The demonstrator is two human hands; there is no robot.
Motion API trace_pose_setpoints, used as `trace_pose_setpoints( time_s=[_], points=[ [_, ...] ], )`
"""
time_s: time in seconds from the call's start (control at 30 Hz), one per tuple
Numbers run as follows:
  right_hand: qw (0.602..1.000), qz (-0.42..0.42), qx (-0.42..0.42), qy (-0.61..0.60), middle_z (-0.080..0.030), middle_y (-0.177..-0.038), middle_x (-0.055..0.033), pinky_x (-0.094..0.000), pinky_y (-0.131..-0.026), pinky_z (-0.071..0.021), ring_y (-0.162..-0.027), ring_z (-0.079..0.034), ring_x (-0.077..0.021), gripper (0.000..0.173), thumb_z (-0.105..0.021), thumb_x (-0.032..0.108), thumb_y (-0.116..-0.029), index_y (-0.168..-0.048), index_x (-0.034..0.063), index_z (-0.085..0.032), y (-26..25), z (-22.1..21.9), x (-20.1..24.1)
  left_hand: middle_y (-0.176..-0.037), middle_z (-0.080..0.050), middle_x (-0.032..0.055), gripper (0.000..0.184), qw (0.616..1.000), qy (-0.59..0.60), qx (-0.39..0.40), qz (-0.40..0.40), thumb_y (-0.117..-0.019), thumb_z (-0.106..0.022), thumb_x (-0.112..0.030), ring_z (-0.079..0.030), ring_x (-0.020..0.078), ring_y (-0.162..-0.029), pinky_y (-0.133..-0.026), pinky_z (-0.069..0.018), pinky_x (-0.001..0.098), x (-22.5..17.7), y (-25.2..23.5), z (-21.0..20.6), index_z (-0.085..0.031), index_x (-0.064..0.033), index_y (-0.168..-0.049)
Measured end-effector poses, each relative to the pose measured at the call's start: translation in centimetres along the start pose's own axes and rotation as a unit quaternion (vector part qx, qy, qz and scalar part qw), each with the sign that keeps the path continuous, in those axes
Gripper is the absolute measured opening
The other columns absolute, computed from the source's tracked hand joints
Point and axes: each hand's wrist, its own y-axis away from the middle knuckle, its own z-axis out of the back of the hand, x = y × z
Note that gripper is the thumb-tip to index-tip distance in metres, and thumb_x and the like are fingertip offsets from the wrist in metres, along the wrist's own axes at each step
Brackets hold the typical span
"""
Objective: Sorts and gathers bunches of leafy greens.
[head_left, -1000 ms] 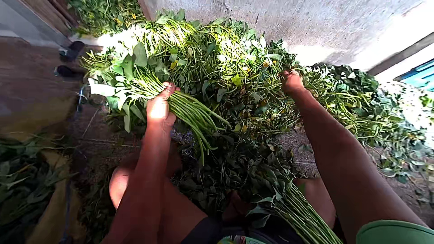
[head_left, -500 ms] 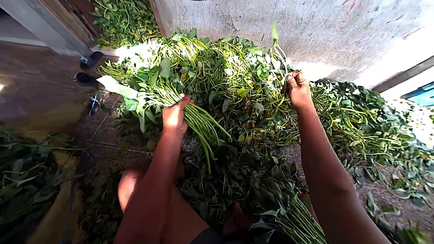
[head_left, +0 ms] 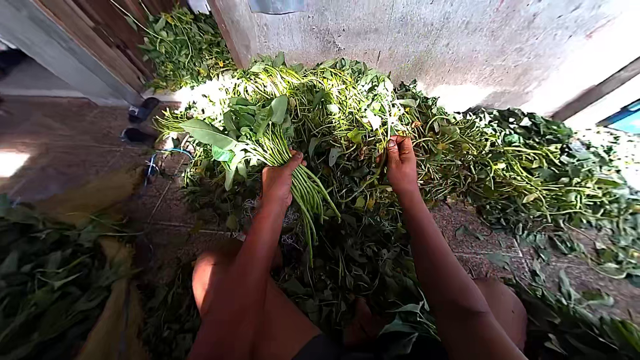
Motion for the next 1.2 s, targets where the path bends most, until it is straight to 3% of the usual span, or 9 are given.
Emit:
trace_pose_setpoints(
  time_s=[0.17,0.33,0.4,0.6,0.77,0.93,1.0,1.1,1.2],
  points=[
    [0.995,0.009,-0.034,0.096,-0.058,-0.09,-0.0128,-0.0394,-0.063,-0.0555,-0.064,-0.061,-0.0189,0.025,-0.039,0.019,-0.1117,-0.122,-0.0003,-0.051,1.9,-1.2,-0.2,-0.093,-0.073,0.0048,0.016,0.998,-0.039,0.037,0.015,-0.0933,-0.074,-0.009,-0.07,0.0137,-0.079,-0.074,-0.0597,0.0296,-0.2,1.1,-0.2,-0.069,-0.0059,-0.108],
    [0.995,-0.026,-0.038,0.09,-0.055,-0.083,-0.0082,-0.0348,-0.052,-0.0479,-0.056,-0.051,-0.0156,0.023,-0.04,0.025,-0.1117,-0.122,0.0072,-0.05,4.4,-2.9,1.4,-0.092,-0.073,0.0047,0.015,0.995,-0.058,0.068,0.033,-0.0932,-0.075,-0.011,-0.07,0.0139,-0.078,-0.074,-0.0595,0.0302,0.5,1.8,-0.5,-0.07,-0.0073,-0.107],
    [0.998,-0.029,-0.014,0.05,-0.06,-0.095,-0.0066,-0.0305,-0.06,-0.0497,-0.064,-0.055,-0.0115,0.02,-0.043,0.021,-0.1112,-0.123,0.0065,-0.05,5.8,-4.2,2.2,-0.09,-0.074,0.0046,0.016,0.991,-0.062,0.106,0.046,-0.0938,-0.074,-0.012,-0.07,0.0134,-0.078,-0.075,-0.0585,0.0299,0.5,2.3,-0.6,-0.071,-0.0076,-0.108],
    [0.999,0.022,0.022,0.044,-0.064,-0.096,-0.0095,-0.0281,-0.071,-0.0527,-0.076,-0.06,-0.0105,0.018,-0.056,0.009,-0.1041,-0.12,-0.0008,-0.059,10.0,-7.8,3.3,-0.102,-0.072,0.0039,0.024,0.982,-0.053,0.171,0.061,-0.0941,-0.074,-0.011,-0.069,0.0118,-0.089,-0.081,-0.058,0.0297,-0.4,3.4,-0.8,-0.069,-0.0074,-0.117],
    [0.986,0.025,0.081,0.146,-0.063,-0.119,-0.0221,-0.0467,-0.081,-0.0557,-0.094,-0.066,-0.0311,0.029,-0.059,0.008,-0.1021,-0.129,-0.0014,-0.059,10.7,-7.7,4.8,-0.115,-0.07,0.004,0.029,0.977,-0.116,0.168,0.064,-0.0929,-0.077,-0.019,-0.065,0.0117,-0.104,-0.092,-0.0539,0.0337,-0.4,3.0,-0.3,-0.069,-0.01,-0.12],
    [0.951,-0.048,0.17,0.252,-0.067,-0.098,-0.023,-0.056,-0.076,-0.0559,-0.085,-0.069,-0.0385,0.028,-0.053,0.018,-0.1073,-0.125,-0.0023,-0.058,9.4,-7.1,7.0,-0.11,-0.071,0.0026,0.028,0.974,-0.16,0.152,0.056,-0.0915,-0.078,-0.025,-0.066,0.0112,-0.099,-0.088,-0.0545,0.0346,-0.2,2.9,-0.3,-0.07,-0.0123,-0.115],
    [0.944,-0.104,0.228,0.213,-0.065,-0.089,-0.0206,-0.0511,-0.07,-0.055,-0.076,-0.066,-0.0334,0.031,-0.047,0.023,-0.1104,-0.126,-0.0014,-0.055,8.6,-7.0,7.2,-0.105,-0.071,0.0044,0.025,0.975,-0.157,0.145,0.055,-0.0908,-0.079,-0.019,-0.066,0.011,-0.097,-0.088,-0.0554,0.0328,-0.1,2.2,-0.5,-0.07,-0.0077,-0.11],
    [0.926,-0.232,0.297,-0.014,-0.049,-0.068,-0.0005,-0.0213,-0.045,-0.0394,-0.048,-0.043,-0.0066,0.029,-0.039,0.031,-0.1128,-0.127,0.009,-0.051,7.7,-6.6,6.0,-0.108,-0.07,0.008,0.033,0.972,-0.176,0.134,0.076,-0.0893,-0.081,-0.019,-0.066,0.0135,-0.1,-0.092,-0.0546,0.0347,-0.7,1.5,-0.2,-0.067,-0.0036,-0.115],
    [0.861,-0.313,0.356,-0.182,-0.05,-0.067,0.0041,-0.0138,-0.04,-0.0344,-0.044,-0.039,-0.0004,0.028,-0.034,0.031,-0.1131,-0.123,0.0113,-0.053,6.6,-5.8,4.9,-0.098,-0.071,0.0049,0.025,0.968,-0.187,0.145,0.084,-0.0906,-0.078,-0.016,-0.067,0.0112,-0.091,-0.086,-0.0557,0.0311,-1.0,1.3,0.3,-0.069,-0.0051,-0.111]
  ],
)
